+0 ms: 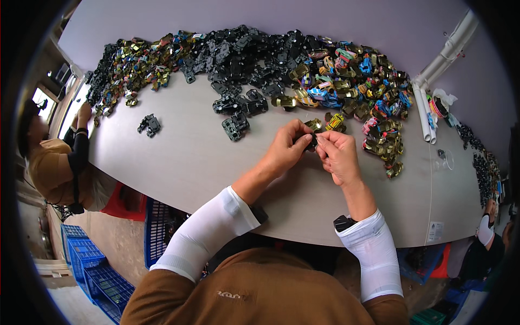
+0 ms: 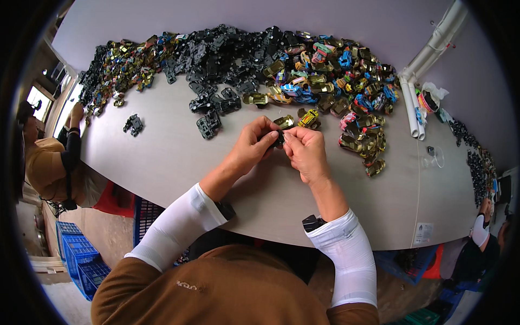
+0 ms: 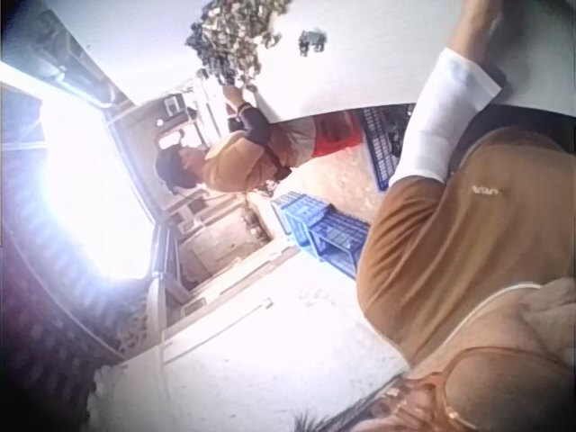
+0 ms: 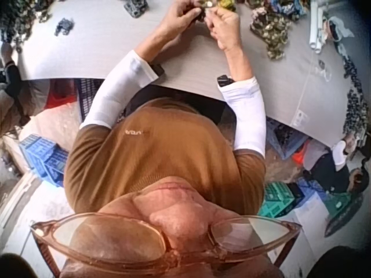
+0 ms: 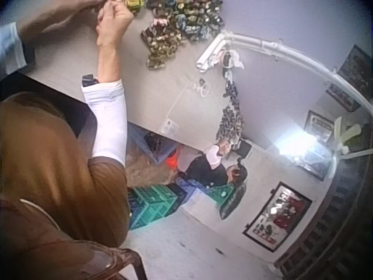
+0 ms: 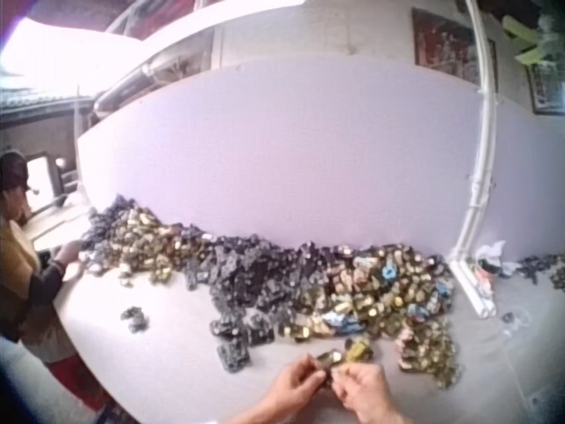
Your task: The person is seen putting together parts of toy cars.
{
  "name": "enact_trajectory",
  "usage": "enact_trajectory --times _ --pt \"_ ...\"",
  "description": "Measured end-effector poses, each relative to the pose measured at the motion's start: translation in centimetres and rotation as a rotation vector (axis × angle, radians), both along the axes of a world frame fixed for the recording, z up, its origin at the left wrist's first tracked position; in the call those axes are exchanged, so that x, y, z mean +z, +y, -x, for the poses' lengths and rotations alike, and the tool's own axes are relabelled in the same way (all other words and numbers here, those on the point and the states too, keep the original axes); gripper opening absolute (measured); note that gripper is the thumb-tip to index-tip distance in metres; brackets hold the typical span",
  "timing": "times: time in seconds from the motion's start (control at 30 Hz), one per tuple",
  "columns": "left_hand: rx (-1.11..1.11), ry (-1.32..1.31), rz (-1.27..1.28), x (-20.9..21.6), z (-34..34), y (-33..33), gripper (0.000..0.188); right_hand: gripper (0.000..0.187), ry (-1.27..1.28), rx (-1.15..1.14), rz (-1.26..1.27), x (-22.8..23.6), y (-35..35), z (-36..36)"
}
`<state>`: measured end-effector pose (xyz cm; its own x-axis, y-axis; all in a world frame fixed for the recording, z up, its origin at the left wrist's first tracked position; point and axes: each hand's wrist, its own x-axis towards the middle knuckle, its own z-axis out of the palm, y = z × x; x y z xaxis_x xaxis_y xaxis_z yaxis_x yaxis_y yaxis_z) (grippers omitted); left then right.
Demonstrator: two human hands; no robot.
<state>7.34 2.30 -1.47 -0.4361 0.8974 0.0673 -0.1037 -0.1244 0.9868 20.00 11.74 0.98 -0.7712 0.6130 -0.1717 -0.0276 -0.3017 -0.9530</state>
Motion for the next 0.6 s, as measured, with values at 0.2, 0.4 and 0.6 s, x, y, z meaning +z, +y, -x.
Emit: enact_trajectory --times 0.2,0.4,0.6 --pt "0.084 0.294 0.102 0.0 0.3 0.2 0.011 0.013 -0.074 -0.044 -0.184 -0.6 -0.1 0.3" --pt "0.074 0.486 0.030 0.4 0.4 0.0 0.012 0.012 -0.146 -0.056 -0.318 -0.8 -0.1 0.5" --pt "-0.013 0.342 0.075 0.9 1.7 0.1 0.029 0.015 0.000 -0.143 -0.500 -1.3 0.5 0.5"
